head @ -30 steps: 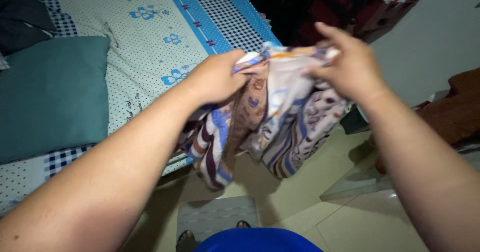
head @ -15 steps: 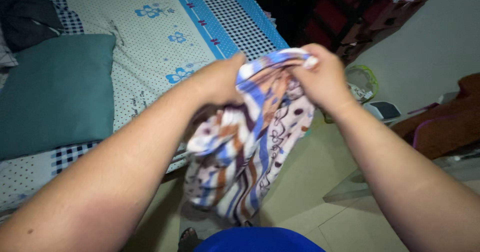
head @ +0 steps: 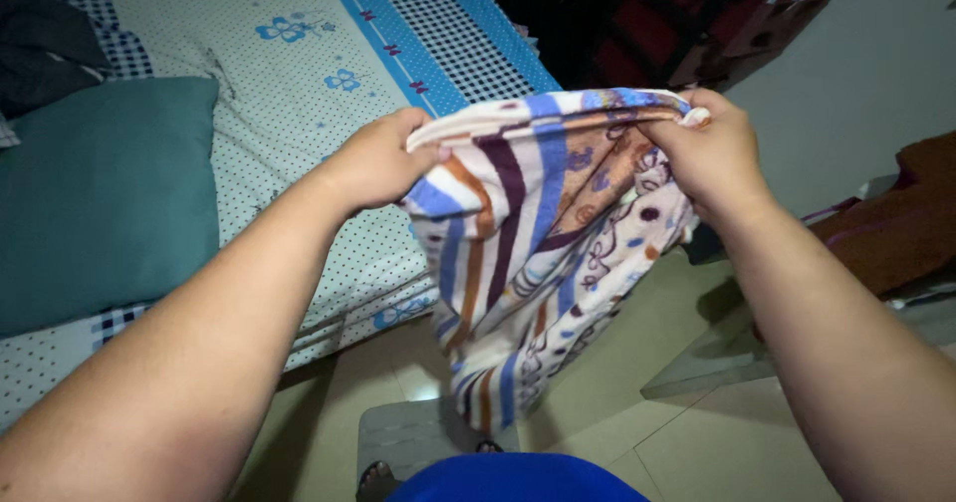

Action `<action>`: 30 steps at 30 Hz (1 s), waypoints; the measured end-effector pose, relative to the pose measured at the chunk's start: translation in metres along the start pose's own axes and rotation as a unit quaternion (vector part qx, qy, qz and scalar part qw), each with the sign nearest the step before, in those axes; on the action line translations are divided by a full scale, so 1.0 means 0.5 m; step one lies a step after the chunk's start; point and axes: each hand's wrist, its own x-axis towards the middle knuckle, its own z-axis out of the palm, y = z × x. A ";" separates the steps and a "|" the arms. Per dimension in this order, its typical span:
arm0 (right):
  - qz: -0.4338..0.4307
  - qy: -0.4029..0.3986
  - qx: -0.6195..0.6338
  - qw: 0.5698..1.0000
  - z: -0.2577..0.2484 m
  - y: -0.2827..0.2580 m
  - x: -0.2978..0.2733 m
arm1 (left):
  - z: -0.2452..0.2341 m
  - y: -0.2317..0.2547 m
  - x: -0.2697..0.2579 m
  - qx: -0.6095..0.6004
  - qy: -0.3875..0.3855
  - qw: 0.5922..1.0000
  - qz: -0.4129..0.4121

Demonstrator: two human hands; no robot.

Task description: The person picks up and folds a towel, then places it on a bed next to a pillow and other textiles, before picking up a pair of underwear and folding them on the bed.

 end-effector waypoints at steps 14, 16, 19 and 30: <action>0.106 -0.170 -0.137 0.970 -0.116 0.066 0.007 | -0.021 0.040 0.037 0.065 0.074 0.993 0.066; 0.150 -0.240 -0.159 0.946 -0.159 0.080 0.023 | -0.026 0.011 0.064 0.076 0.119 0.989 0.050; 0.189 -0.304 -0.280 0.891 -0.239 0.118 0.045 | -0.042 -0.042 0.097 0.119 0.176 0.977 -0.001; 0.059 0.070 -0.585 0.806 -0.698 0.503 -0.087 | -0.158 -0.250 0.084 0.149 0.275 0.936 -0.164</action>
